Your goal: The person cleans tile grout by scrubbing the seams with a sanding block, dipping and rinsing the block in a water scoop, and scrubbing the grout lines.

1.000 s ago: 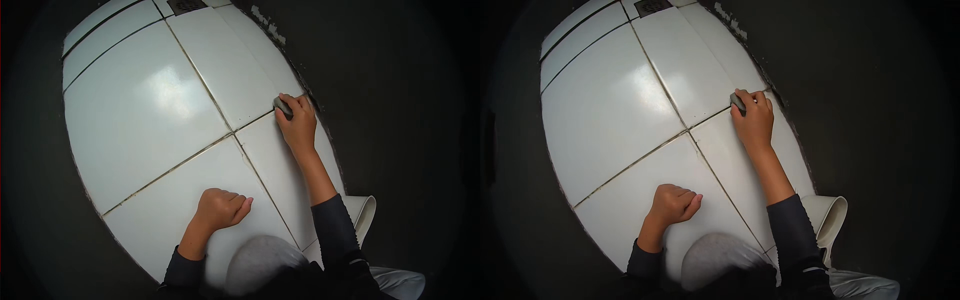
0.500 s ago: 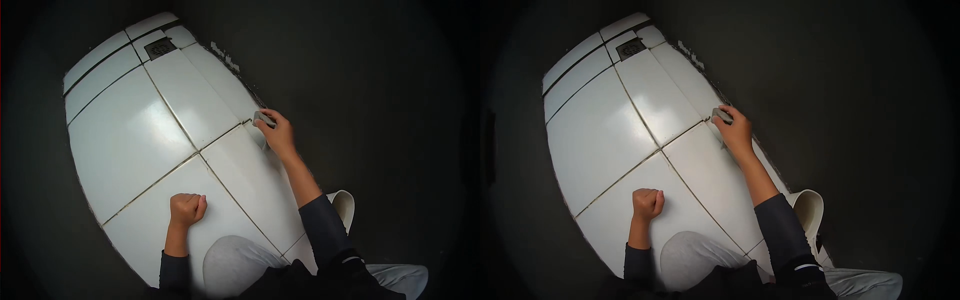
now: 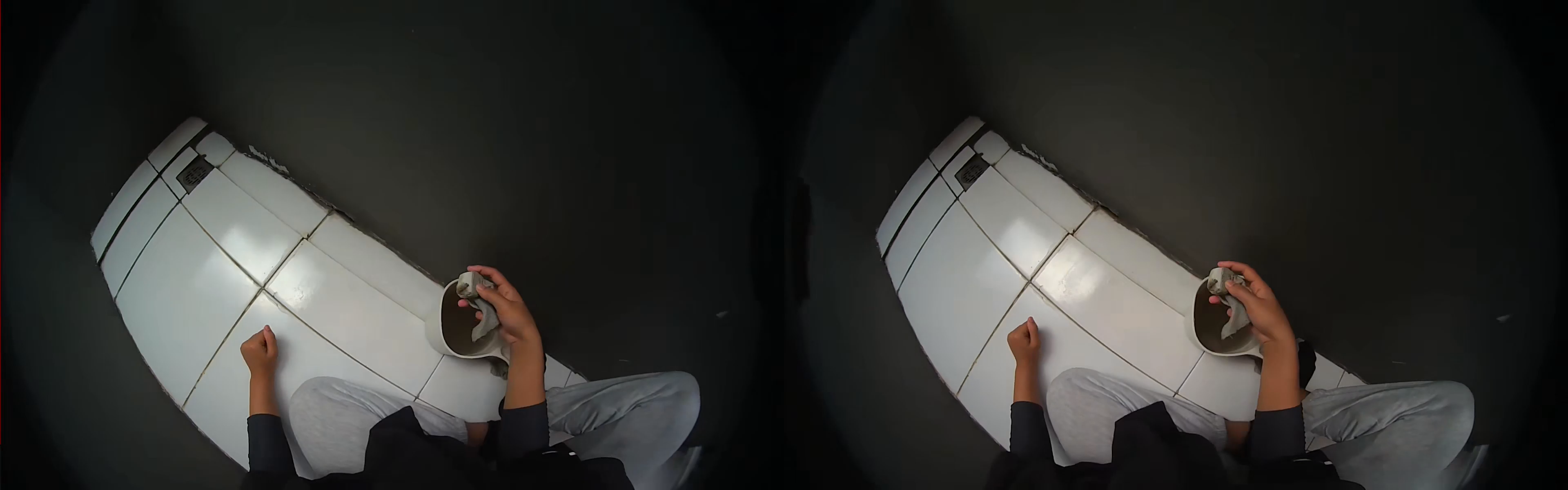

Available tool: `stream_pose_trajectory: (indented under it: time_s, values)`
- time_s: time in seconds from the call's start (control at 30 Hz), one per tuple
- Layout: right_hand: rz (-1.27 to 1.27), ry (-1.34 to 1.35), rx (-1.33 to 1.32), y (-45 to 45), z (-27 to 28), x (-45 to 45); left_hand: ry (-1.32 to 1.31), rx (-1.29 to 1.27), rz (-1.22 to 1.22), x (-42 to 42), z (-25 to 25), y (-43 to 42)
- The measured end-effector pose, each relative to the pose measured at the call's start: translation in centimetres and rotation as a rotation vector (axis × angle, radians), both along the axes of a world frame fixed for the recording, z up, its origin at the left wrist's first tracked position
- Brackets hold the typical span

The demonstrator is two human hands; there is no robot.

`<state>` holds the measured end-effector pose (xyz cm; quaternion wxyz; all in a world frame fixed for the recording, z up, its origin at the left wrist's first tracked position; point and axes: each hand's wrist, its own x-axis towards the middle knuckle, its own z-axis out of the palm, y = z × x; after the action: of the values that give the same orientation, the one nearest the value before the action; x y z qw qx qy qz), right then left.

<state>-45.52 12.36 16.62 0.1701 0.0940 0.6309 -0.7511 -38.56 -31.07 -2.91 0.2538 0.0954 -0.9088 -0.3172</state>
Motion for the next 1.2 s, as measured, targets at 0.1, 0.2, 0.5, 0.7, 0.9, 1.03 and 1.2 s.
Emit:
stream_pose_trajectory:
  time_s: [0.1,0.2,0.5,0.7,0.9,1.03,1.2]
  values:
    - [0.037,0.164,0.262,2.4,-1.5,0.9,-0.200,0.136,0.074,-1.2,3.6,1.4]
    - [0.122,0.201,0.548,2.0,-2.4,1.3,-0.341,0.375,-0.041,-3.5,9.5,5.6]
    - [0.251,0.225,1.043,-0.1,-3.5,2.4,-0.435,0.384,-0.497,-3.4,18.4,22.1]
    - [0.322,0.196,0.940,0.5,-2.7,2.1,-0.551,0.345,-0.534,-3.7,16.0,19.9]
    - [0.333,0.209,0.777,1.7,-1.5,1.6,-0.476,0.461,-0.292,-2.0,16.5,14.2]
    - [0.230,0.175,0.530,2.5,-1.1,1.0,-0.323,0.410,-0.163,1.5,13.6,9.0]
    - [0.037,-0.077,-0.051,3.0,-0.3,1.4,-0.330,0.085,-0.130,8.3,7.1,2.3]
